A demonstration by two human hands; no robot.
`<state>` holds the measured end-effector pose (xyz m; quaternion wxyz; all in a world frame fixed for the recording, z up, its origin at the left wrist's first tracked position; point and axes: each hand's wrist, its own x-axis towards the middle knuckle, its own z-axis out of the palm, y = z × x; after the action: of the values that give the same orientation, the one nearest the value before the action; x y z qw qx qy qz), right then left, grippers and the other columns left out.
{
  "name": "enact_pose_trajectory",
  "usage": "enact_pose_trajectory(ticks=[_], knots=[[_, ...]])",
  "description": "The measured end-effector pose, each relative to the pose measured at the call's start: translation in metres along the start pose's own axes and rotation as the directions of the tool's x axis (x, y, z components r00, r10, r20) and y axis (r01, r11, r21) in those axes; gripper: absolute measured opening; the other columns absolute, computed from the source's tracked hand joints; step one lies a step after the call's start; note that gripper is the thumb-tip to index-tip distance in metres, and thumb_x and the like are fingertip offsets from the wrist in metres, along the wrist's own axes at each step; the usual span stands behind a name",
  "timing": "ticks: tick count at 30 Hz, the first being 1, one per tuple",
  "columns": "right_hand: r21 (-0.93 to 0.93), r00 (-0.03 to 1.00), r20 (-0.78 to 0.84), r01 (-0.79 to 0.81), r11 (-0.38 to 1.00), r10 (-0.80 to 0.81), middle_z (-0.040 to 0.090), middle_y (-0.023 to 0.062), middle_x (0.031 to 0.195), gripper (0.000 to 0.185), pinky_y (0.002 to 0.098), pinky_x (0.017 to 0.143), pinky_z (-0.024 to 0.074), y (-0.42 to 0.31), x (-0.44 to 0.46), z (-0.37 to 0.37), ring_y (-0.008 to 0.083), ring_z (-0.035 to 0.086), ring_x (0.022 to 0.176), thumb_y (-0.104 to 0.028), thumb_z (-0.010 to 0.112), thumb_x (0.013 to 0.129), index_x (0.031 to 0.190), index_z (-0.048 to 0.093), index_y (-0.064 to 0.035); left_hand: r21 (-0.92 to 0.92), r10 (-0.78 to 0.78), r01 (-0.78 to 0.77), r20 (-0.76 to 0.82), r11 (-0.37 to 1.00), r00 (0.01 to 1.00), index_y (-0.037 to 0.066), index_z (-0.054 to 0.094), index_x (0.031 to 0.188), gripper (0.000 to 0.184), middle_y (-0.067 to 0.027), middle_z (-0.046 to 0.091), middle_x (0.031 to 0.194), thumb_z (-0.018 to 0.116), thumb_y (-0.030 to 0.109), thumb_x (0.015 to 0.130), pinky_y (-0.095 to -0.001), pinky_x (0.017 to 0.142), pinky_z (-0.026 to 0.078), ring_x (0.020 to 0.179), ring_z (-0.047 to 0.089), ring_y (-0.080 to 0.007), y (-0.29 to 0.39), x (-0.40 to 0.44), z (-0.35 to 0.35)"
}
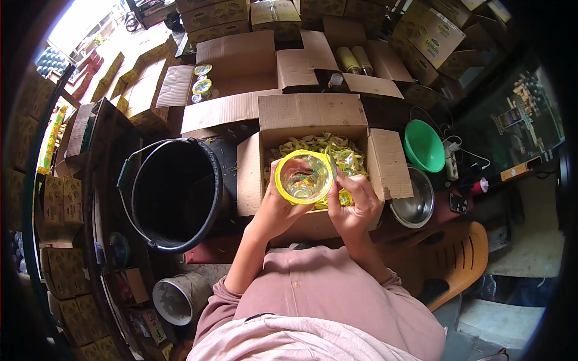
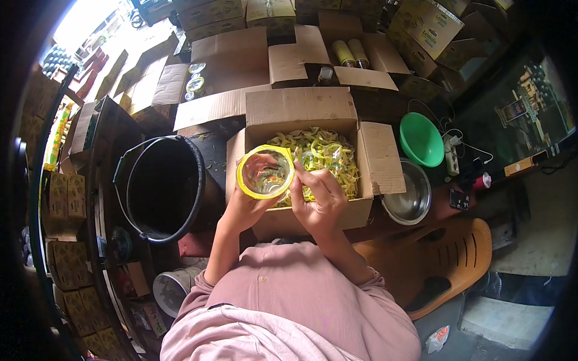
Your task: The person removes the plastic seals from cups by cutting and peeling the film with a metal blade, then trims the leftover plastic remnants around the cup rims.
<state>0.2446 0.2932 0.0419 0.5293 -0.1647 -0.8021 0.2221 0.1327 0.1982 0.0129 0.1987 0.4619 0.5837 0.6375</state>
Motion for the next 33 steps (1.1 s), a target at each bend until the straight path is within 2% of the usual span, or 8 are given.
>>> enact_pose_trajectory(ticks=[6, 9, 12, 15, 21, 24, 27, 33], knots=[[-0.021, 1.0, 0.01, -0.007, 1.0, 0.007, 0.055, 0.0052, 0.068, 0.033, 0.0264, 0.055, 0.0466, 0.004, 0.0, 0.001, 0.0152, 0.056, 0.058, 0.005, 0.064, 0.066, 0.097, 0.066, -0.0057, 0.116, 0.057, -0.062, 0.042, 0.991, 0.997, 0.002, 0.032, 0.119, 0.064, -0.0112, 0.046, 0.107, 0.07, 0.005, 0.067, -0.0332, 0.091, 0.039, 0.103, 0.05, -0.0235, 0.005, -0.002, -0.002], [0.011, 1.0, 0.029, -0.007, 1.0, 0.007, 0.055, 0.0052, 0.067, 0.032, 0.0263, 0.055, 0.0461, 0.003, 0.005, 0.0, 0.0149, 0.056, 0.058, 0.005, 0.064, 0.067, 0.097, 0.066, -0.0058, 0.118, 0.048, -0.056, 0.067, 0.991, 0.997, 0.002, 0.033, 0.119, 0.064, -0.0109, 0.047, 0.108, 0.07, 0.005, 0.066, -0.0331, 0.091, 0.039, 0.103, 0.05, -0.0233, 0.001, -0.001, -0.004], [0.03, 0.999, 0.039, -0.02, 0.999, 0.019, 0.055, 0.005, 0.067, 0.031, 0.0262, 0.054, 0.0454, 0.002, 0.006, 0.0, 0.0143, 0.055, 0.057, 0.005, 0.064, 0.068, 0.097, 0.066, -0.0061, 0.023, -0.01, 0.009, 0.037, 1.0, 0.999, 0.002, 0.033, 0.118, 0.064, -0.0108, 0.046, 0.108, 0.07, 0.004, 0.065, -0.0331, 0.092, 0.039, 0.103, 0.05, -0.0234, -0.004, -0.003, -0.003], [0.027, 0.998, 0.045, -0.039, 0.999, 0.037, 0.054, 0.0047, 0.066, 0.03, 0.0264, 0.053, 0.0447, 0.002, 0.0, 0.0, 0.014, 0.054, 0.056, 0.004, 0.065, 0.069, 0.097, 0.066, -0.0067, -0.013, -0.01, 0.01, 0.013, 1.0, 1.0, 0.002, 0.034, 0.118, 0.064, -0.0107, 0.046, 0.108, 0.07, 0.004, 0.065, -0.0331, 0.091, 0.039, 0.103, 0.05, -0.0236, -0.007, 0.0, -0.005], [-0.003, 0.998, 0.044, -0.04, 0.999, 0.04, 0.053, 0.0044, 0.064, 0.03, 0.027, 0.052, 0.0438, 0.003, -0.004, -0.001, 0.0147, 0.053, 0.055, 0.004, 0.065, 0.068, 0.096, 0.066, -0.0071, 0.018, 0.003, -0.003, 0.017, 1.0, 1.0, 0.002, 0.034, 0.118, 0.065, -0.0108, 0.047, 0.108, 0.07, 0.004, 0.064, -0.0336, 0.091, 0.039, 0.103, 0.05, -0.0238, -0.003, 0.0, -0.005], [-0.032, 0.999, 0.046, -0.026, 0.999, 0.028, 0.052, 0.0045, 0.063, 0.031, 0.0272, 0.052, 0.0438, 0.005, -0.004, -0.002, 0.0153, 0.052, 0.054, 0.004, 0.065, 0.068, 0.096, 0.066, -0.0069, 0.142, 0.017, -0.028, 0.074, 0.989, 0.997, 0.003, 0.033, 0.119, 0.069, -0.011, 0.048, 0.107, 0.072, 0.006, 0.063, -0.0337, 0.092, 0.038, 0.104, 0.05, -0.024, 0.006, 0.0, -0.008], [-0.013, 0.997, 0.064, -0.045, 0.999, 0.045, 0.053, 0.0046, 0.063, 0.031, 0.0272, 0.053, 0.0439, 0.005, 0.001, -0.005, 0.0153, 0.053, 0.054, 0.005, 0.065, 0.068, 0.096, 0.066, -0.0069, 0.101, 0.08, -0.093, 0.122, 0.991, 0.989, 0.003, 0.031, 0.122, 0.073, -0.0111, 0.048, 0.106, 0.073, 0.007, 0.062, -0.0337, 0.093, 0.037, 0.105, 0.049, -0.024, -0.002, -0.002, -0.005], [0.063, 0.993, 0.076, -0.093, 0.994, 0.089, 0.054, 0.0049, 0.064, 0.031, 0.0273, 0.053, 0.0441, 0.008, 0.0, -0.007, 0.0146, 0.054, 0.056, 0.006, 0.064, 0.068, 0.096, 0.066, -0.0073, 0.085, 0.066, -0.077, 0.123, 0.993, 0.99, 0.003, 0.031, 0.124, 0.075, -0.0104, 0.047, 0.108, 0.073, 0.007, 0.062, -0.0333, 0.094, 0.037, 0.104, 0.049, -0.024, -0.001, 0.002, -0.008]])
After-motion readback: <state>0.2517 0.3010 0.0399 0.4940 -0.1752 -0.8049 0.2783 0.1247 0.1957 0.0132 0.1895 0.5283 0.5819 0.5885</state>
